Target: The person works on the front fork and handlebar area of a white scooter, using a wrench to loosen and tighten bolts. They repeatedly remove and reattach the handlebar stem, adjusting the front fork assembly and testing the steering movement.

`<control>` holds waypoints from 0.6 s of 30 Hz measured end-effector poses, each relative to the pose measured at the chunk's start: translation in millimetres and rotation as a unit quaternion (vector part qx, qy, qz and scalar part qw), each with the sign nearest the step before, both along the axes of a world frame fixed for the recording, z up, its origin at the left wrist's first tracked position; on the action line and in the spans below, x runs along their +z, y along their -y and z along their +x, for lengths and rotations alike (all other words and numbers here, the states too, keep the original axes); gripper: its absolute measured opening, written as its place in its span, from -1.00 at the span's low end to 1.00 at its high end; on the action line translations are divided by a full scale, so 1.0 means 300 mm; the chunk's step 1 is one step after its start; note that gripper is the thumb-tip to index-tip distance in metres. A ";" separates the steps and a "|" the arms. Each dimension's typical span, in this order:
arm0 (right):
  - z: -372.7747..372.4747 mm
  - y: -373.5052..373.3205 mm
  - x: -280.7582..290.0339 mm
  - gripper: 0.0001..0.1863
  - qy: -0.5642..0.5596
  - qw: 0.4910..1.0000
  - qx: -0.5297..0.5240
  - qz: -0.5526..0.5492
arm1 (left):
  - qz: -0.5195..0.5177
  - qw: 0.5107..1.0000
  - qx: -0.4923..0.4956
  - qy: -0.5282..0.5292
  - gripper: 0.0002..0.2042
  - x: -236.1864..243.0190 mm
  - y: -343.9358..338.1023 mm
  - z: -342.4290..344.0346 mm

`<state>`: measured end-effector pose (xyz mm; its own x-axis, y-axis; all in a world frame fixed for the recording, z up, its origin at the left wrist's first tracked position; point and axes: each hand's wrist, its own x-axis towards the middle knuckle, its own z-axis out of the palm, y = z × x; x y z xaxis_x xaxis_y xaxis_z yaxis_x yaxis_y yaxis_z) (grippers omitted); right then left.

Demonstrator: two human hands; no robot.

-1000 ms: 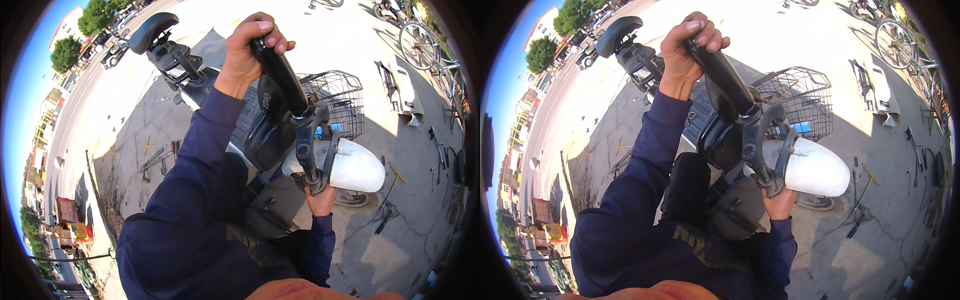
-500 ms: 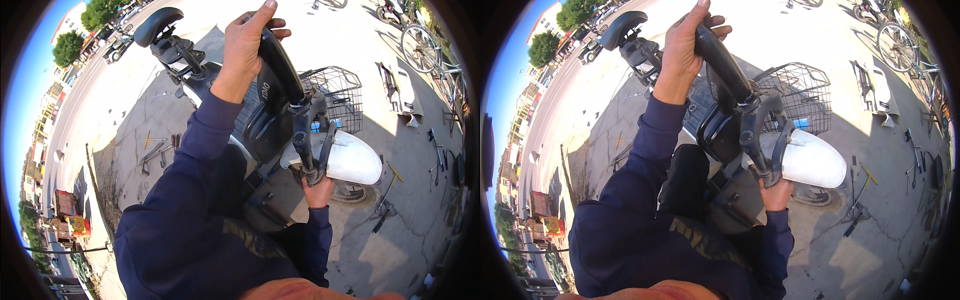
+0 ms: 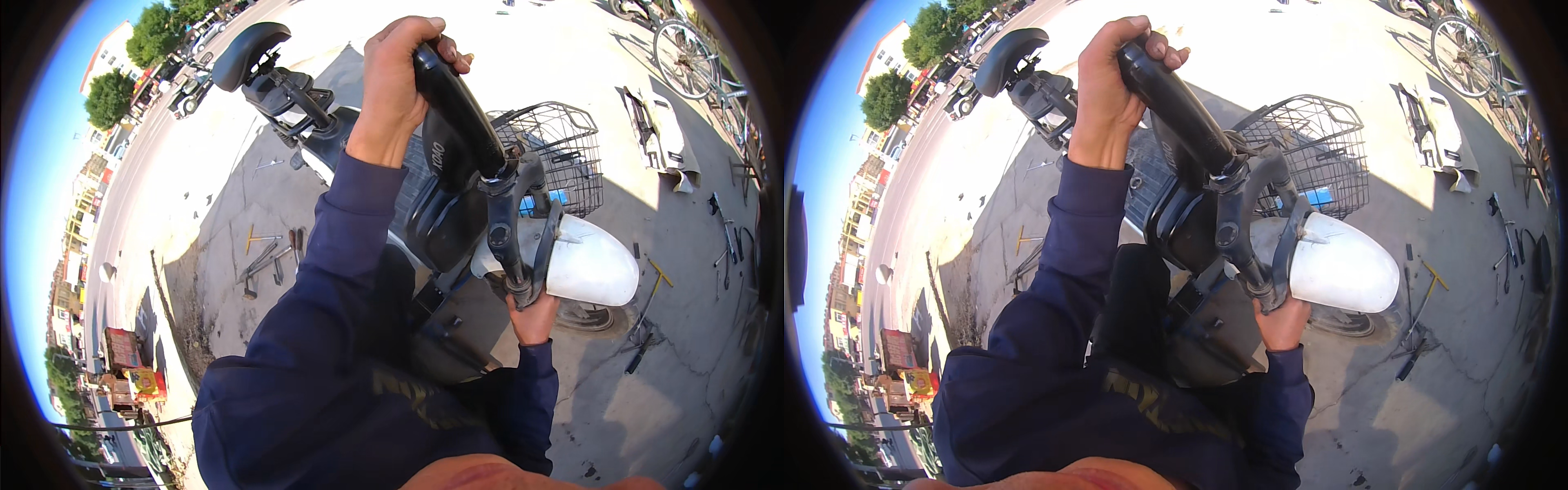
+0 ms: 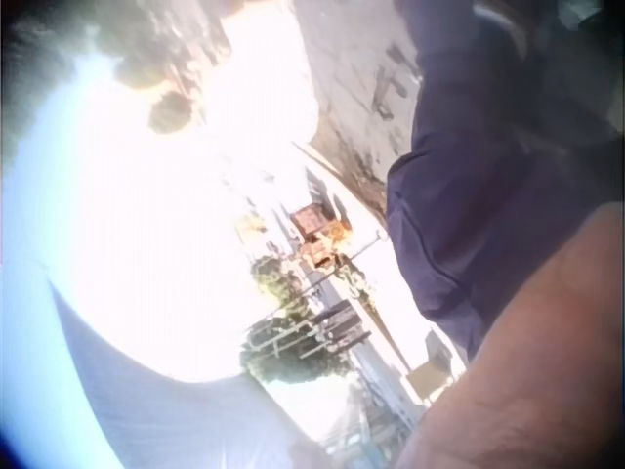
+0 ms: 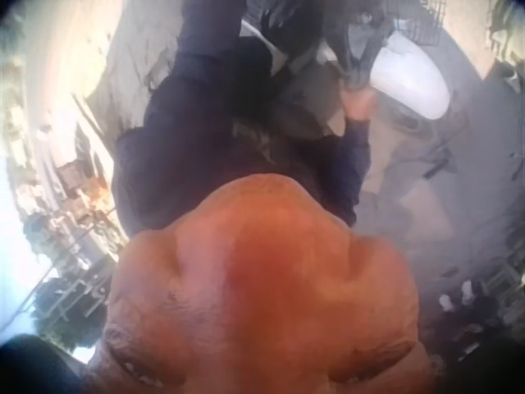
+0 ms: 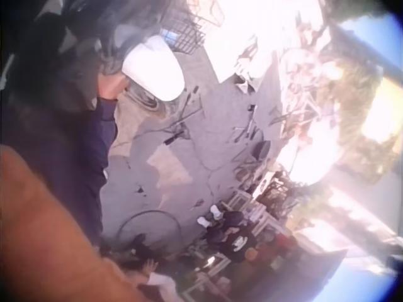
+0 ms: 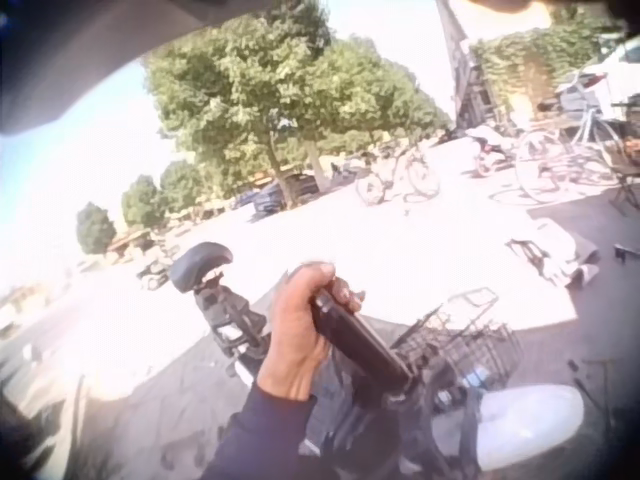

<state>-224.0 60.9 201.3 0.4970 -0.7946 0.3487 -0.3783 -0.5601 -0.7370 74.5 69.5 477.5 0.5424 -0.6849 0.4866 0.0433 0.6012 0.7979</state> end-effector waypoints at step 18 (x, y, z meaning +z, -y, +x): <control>-0.020 0.024 -0.034 -0.31 -0.015 0.998 0.018 0.057 | -0.098 0.910 -0.389 0.107 -0.67 -0.042 0.088 0.171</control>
